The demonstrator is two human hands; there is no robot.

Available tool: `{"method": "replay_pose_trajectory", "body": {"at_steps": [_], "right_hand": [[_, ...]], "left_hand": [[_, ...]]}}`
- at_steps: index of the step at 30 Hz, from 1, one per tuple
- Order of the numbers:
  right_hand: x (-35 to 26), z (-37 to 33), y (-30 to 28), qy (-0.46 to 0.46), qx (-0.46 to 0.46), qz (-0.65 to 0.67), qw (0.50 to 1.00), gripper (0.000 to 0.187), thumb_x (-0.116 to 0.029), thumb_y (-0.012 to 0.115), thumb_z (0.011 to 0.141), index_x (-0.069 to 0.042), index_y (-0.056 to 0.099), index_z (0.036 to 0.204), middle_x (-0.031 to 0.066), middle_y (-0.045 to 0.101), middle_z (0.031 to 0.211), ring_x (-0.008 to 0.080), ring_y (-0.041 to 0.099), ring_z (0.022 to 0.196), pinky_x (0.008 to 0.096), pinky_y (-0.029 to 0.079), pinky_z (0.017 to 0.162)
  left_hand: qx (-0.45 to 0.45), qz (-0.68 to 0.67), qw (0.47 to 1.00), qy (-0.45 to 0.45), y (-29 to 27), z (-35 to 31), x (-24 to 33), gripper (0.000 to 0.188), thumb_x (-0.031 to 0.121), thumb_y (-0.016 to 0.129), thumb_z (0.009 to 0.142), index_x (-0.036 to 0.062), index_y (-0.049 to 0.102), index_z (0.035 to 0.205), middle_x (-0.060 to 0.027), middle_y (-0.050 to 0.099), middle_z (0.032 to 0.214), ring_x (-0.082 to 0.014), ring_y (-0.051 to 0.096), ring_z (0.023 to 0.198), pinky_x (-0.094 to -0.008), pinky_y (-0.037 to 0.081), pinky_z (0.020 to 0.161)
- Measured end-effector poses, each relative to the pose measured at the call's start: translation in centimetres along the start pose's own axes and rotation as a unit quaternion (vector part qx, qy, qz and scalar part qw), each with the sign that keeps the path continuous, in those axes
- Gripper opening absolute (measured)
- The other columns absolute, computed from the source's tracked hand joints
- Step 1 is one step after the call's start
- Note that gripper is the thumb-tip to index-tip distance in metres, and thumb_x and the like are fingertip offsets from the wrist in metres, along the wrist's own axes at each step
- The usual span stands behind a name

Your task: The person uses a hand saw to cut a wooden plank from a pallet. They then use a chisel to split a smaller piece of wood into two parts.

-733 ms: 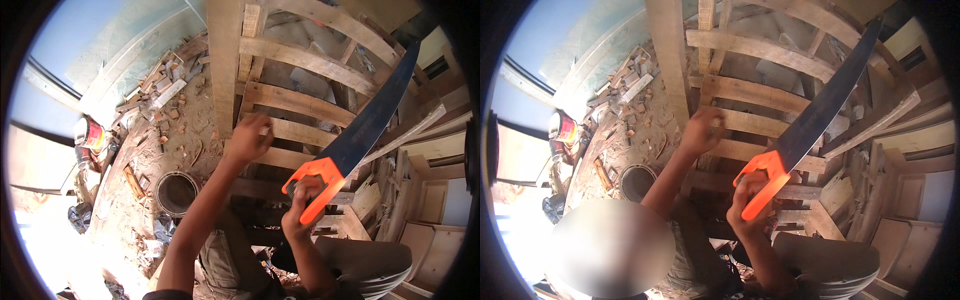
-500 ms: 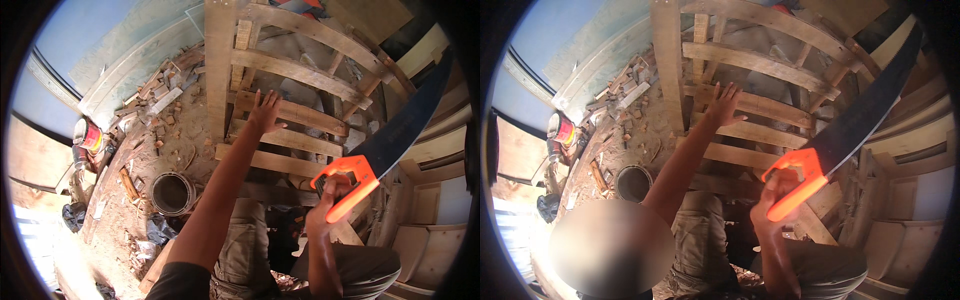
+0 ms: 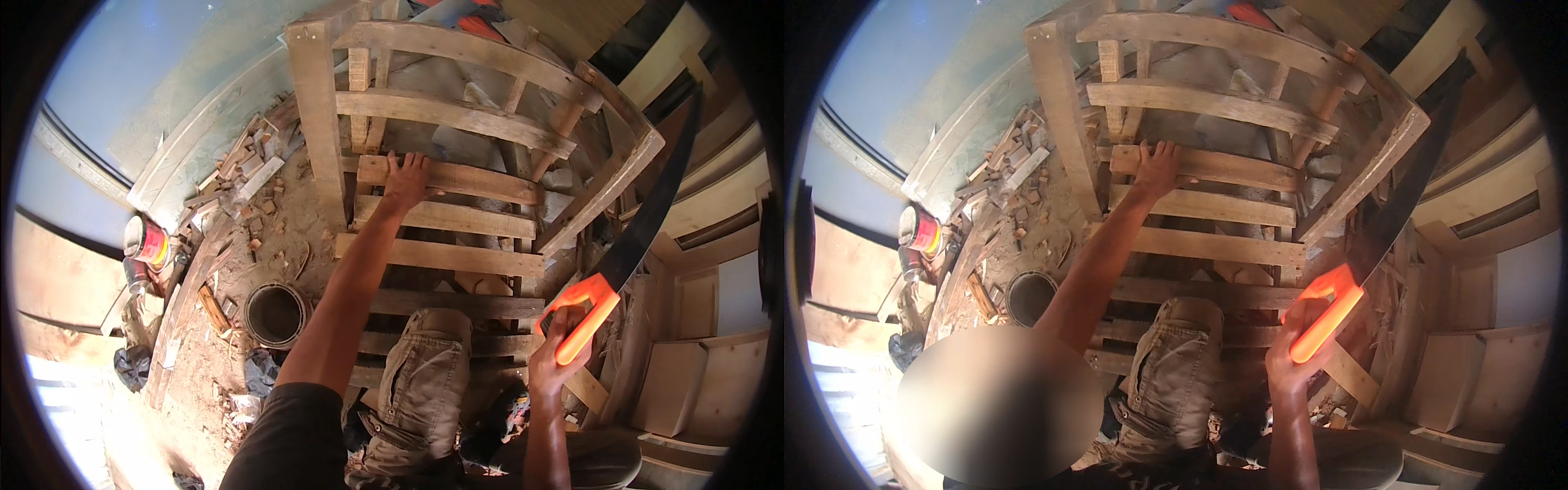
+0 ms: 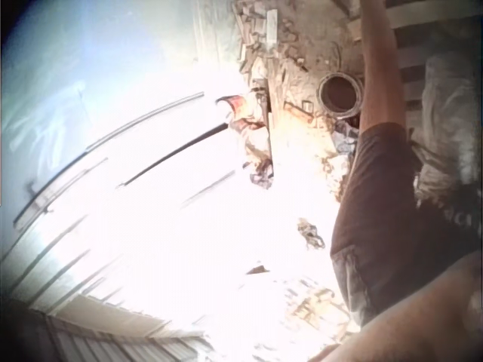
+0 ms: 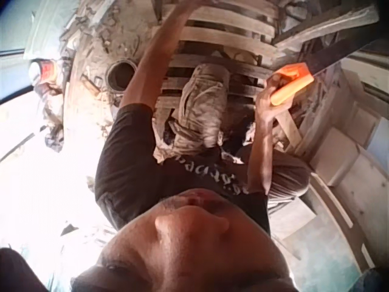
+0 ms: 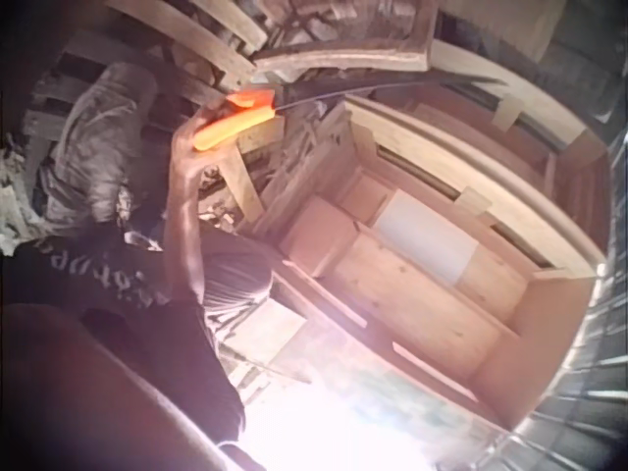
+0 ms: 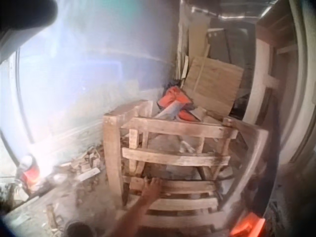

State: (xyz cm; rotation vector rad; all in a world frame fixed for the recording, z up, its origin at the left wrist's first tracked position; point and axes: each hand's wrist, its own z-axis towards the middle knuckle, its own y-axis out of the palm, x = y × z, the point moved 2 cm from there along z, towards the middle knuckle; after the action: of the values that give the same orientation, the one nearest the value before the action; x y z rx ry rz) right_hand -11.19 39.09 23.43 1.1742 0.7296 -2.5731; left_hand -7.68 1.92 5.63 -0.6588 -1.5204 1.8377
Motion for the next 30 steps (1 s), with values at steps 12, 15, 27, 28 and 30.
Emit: {"method": "replay_pose_trajectory", "body": {"at_steps": [12, 15, 27, 28, 30], "right_hand": [[1.3, -4.2, -7.8, 0.075, -0.020, -0.058, 0.995, 0.011, -0.002, 0.051, 0.097, 0.000, 0.052, 0.086, -0.0009, 0.043, 0.075, 0.0091, 0.040, 0.066, 0.0272, 0.034, 0.056], [4.0, -6.8, -7.9, 0.099, -0.052, -0.021, 0.994, 0.006, -0.001, 0.054, 0.093, 0.002, 0.054, 0.088, 0.0003, 0.046, 0.076, 0.0107, 0.043, 0.066, 0.0279, 0.035, 0.056], [8.3, -11.1, 0.7, 0.156, -0.132, 0.154, 0.967, 0.032, -0.022, 0.065, 0.096, -0.005, 0.050, 0.072, -0.0035, 0.045, 0.060, 0.0056, 0.041, 0.054, 0.0257, 0.032, 0.048], [8.8, -11.2, 1.5, 0.170, -0.143, 0.169, 0.960, 0.032, -0.021, 0.066, 0.095, -0.005, 0.051, 0.072, -0.0040, 0.045, 0.060, 0.0051, 0.041, 0.054, 0.0252, 0.032, 0.048], [8.8, -12.4, 3.1, 0.238, -0.161, 0.199, 0.937, 0.026, -0.018, 0.066, 0.095, -0.004, 0.057, 0.075, -0.0015, 0.050, 0.059, 0.0066, 0.048, 0.053, 0.0260, 0.038, 0.049]], "left_hand": [[0.112, 0.014, 0.993, -0.033, -6.7, -9.9, 8.1, 0.074, 0.052, 0.079, 0.074, 0.0047, 0.056, 0.126, -0.0066, 0.053, 0.117, -0.0230, 0.047, 0.115, -0.0565, 0.030, 0.103], [0.083, -0.064, 0.988, -0.110, -5.1, -12.3, 9.6, 0.077, 0.051, 0.081, 0.072, 0.0031, 0.055, 0.127, -0.0087, 0.053, 0.120, -0.0270, 0.048, 0.118, -0.0595, 0.033, 0.101], [0.039, -0.180, 0.969, -0.163, 0.2, -11.6, 9.3, 0.073, 0.048, 0.075, 0.082, 0.0033, 0.048, 0.133, -0.0179, 0.047, 0.137, -0.0340, 0.039, 0.135, -0.0688, 0.019, 0.115], [0.084, -0.190, 0.965, -0.162, -0.2, -12.4, 8.7, 0.068, 0.044, 0.074, 0.084, 0.0032, 0.049, 0.132, -0.0188, 0.049, 0.136, -0.0349, 0.041, 0.133, -0.0662, 0.021, 0.115], [0.175, -0.210, 0.948, -0.160, -1.4, -14.8, 5.8, 0.059, 0.035, 0.072, 0.087, 0.0029, 0.050, 0.131, -0.0208, 0.052, 0.132, -0.0365, 0.044, 0.130, -0.0608, 0.027, 0.114]]}}
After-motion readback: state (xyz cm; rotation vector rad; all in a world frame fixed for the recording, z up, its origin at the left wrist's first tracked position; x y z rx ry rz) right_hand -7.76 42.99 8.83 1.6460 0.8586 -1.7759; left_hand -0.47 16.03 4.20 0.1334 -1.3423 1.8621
